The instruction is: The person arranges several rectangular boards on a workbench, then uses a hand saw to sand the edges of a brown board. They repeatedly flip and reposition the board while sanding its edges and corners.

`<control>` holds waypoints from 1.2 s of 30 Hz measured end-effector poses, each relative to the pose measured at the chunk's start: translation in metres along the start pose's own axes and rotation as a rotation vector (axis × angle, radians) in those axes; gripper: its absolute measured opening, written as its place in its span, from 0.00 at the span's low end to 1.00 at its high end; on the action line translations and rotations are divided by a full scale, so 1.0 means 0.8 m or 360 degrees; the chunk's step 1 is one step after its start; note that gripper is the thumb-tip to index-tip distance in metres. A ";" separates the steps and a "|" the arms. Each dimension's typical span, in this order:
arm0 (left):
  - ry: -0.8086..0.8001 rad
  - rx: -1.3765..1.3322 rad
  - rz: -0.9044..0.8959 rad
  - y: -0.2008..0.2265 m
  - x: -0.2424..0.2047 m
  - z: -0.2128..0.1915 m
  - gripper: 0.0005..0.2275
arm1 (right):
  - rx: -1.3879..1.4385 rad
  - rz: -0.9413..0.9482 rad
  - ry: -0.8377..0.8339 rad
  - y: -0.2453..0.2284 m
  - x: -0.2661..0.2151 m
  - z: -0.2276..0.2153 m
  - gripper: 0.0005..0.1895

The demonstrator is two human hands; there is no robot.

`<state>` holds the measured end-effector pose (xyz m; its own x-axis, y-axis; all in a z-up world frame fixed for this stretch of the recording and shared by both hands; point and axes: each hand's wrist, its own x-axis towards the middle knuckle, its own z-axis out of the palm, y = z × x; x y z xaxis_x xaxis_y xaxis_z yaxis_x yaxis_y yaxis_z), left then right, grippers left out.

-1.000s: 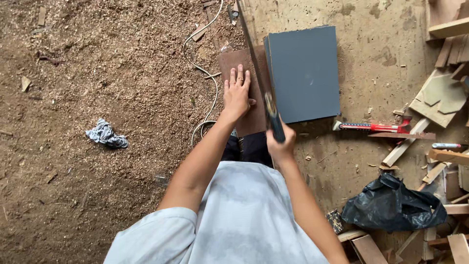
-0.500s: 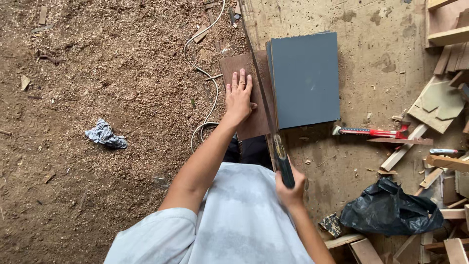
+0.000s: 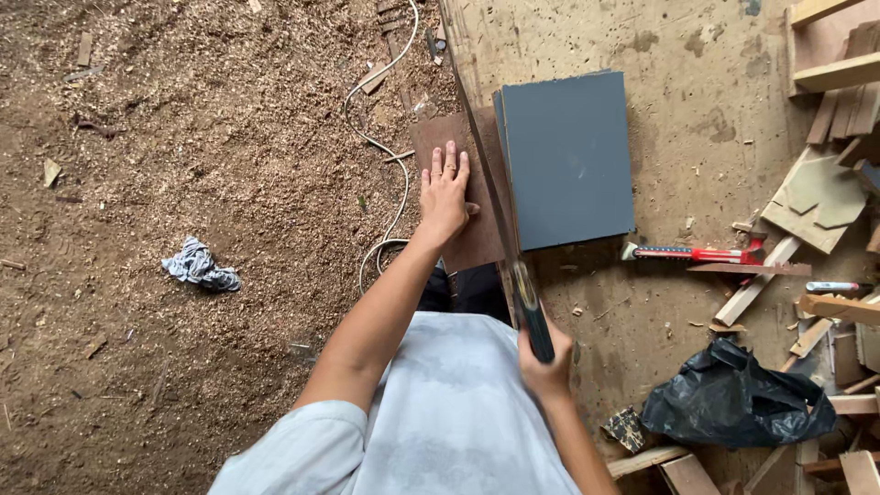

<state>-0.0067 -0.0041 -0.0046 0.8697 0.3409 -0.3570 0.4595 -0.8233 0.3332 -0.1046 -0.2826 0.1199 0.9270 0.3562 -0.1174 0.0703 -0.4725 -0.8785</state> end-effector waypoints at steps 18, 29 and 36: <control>-0.0052 0.0014 -0.0018 0.006 -0.001 -0.013 0.53 | 0.0011 -0.0007 -0.0009 0.009 0.040 0.034 0.23; -0.0006 0.0030 -0.0003 0.004 0.002 0.000 0.53 | 0.0013 -0.0067 -0.0017 0.027 0.081 0.063 0.24; -0.0003 -0.0004 -0.0019 0.004 0.004 -0.001 0.52 | 0.0025 -0.0121 -0.0023 0.005 0.054 0.034 0.24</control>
<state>-0.0021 -0.0054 -0.0042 0.8639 0.3499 -0.3624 0.4703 -0.8180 0.3313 -0.0745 -0.2472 0.0985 0.9137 0.4025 -0.0567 0.1346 -0.4312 -0.8922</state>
